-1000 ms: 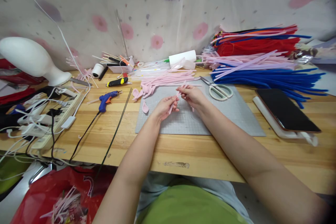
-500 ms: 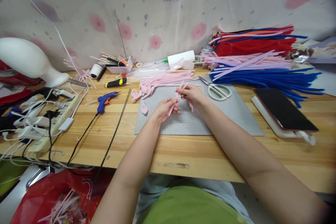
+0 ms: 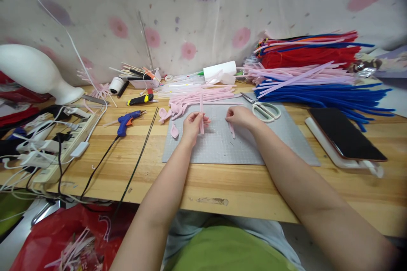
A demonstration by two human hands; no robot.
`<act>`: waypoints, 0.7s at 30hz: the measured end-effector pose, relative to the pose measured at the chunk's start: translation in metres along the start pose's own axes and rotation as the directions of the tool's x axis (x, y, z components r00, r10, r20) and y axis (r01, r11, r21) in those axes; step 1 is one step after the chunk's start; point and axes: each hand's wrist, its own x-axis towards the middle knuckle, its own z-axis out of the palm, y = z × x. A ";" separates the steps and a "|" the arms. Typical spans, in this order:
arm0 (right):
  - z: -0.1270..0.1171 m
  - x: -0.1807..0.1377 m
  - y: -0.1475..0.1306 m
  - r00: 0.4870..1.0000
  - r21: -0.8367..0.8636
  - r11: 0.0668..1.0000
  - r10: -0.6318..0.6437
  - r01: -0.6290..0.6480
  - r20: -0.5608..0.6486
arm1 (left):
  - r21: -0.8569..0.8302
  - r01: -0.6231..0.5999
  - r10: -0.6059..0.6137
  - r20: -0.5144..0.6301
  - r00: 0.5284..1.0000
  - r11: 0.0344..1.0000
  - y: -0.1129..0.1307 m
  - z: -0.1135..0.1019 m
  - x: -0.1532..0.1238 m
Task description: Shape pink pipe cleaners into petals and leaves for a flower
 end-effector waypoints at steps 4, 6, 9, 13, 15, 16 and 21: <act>-0.005 -0.006 -0.005 1.000 -0.059 0.998 -0.006 0.008 0.019 | -0.008 0.004 -0.004 0.016 1.000 1.000 0.001 -0.002 0.001; -0.008 -0.009 -0.005 0.997 -0.070 0.997 -0.023 0.028 0.069 | -0.017 0.007 -0.006 0.030 1.000 1.000 0.001 -0.002 0.001; -0.009 -0.011 -0.006 0.991 -0.098 0.995 -0.016 0.030 0.133 | -0.044 0.012 -0.011 0.034 0.999 0.999 -0.001 -0.003 0.002; -0.006 -0.008 -0.005 0.998 0.075 0.997 0.015 -0.019 0.053 | -0.062 0.020 -0.017 0.044 0.999 0.998 -0.004 -0.003 0.003; -0.005 -0.006 -0.004 0.999 0.366 0.930 0.012 -0.024 0.035 | -0.064 0.027 -0.024 0.049 0.999 0.998 -0.005 -0.003 0.004; -0.006 -0.006 -0.005 0.999 0.530 0.847 0.004 -0.025 0.040 | -0.064 0.031 -0.027 0.049 0.998 0.997 -0.005 -0.003 0.003; -0.010 -0.009 -0.011 0.991 0.948 0.318 -0.131 0.007 0.036 | -0.035 0.026 -0.024 0.038 0.999 0.999 -0.003 -0.001 0.002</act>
